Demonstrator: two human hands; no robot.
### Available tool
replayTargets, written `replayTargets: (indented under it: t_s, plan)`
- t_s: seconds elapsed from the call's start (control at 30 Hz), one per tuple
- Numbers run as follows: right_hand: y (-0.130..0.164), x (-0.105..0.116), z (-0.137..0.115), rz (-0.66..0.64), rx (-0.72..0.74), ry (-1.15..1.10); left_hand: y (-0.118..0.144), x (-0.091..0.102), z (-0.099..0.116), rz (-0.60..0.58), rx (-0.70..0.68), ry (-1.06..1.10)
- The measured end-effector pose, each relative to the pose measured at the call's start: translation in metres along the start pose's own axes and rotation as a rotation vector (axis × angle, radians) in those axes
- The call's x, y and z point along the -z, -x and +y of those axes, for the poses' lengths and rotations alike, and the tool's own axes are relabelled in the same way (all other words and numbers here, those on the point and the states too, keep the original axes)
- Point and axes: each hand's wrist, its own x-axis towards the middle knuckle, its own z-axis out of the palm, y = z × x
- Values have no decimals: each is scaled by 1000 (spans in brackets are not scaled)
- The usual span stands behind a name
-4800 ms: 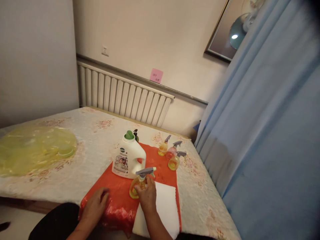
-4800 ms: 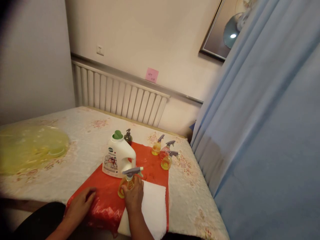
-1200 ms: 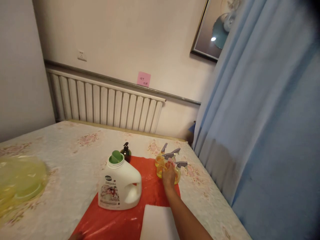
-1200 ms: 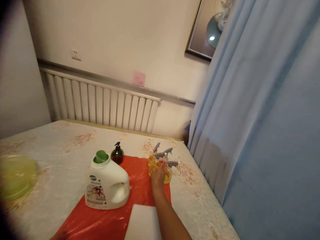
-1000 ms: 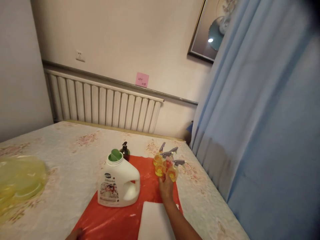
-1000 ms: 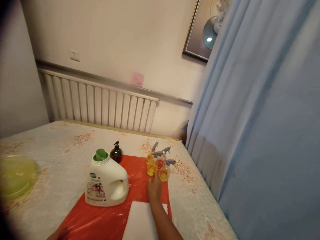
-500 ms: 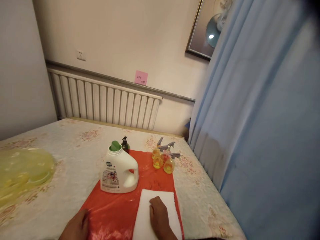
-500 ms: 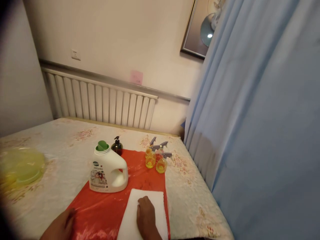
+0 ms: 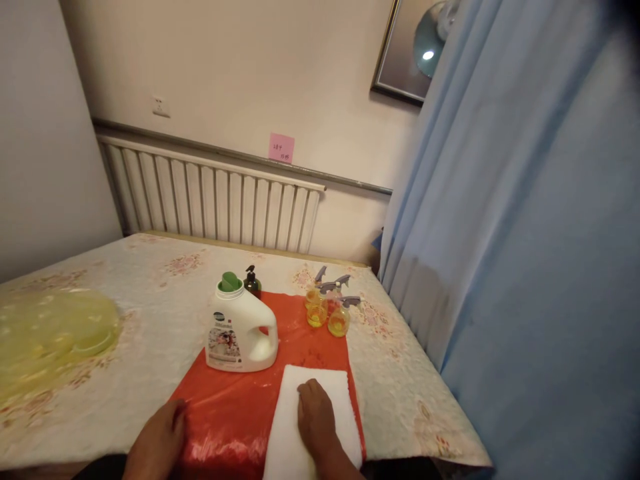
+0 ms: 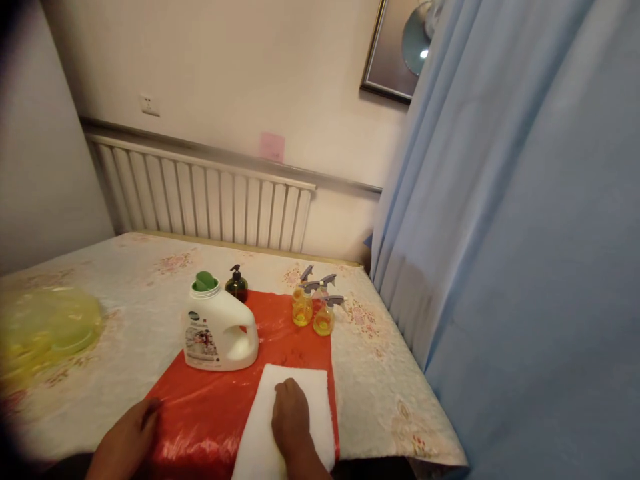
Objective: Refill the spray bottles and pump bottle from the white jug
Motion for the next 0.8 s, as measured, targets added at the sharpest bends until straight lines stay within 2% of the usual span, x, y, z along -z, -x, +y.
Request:
replayTargets:
  t_s: [0.17, 0.53, 0.67, 0.8]
  plan:
    - [1, 0, 0, -4, -7, -2, -4, 0, -3, 24, 49, 22]
    - [-2, 2, -2, 34, -3, 8, -9, 8, -8, -21, 63, 65]
    - [-2, 1, -2, 45, -1, 11, -6, 11, -5, 25, 82, 111]
    - [-1, 0, -2, 44, -3, 23, -1, 14, 9, 97, 71, 210]
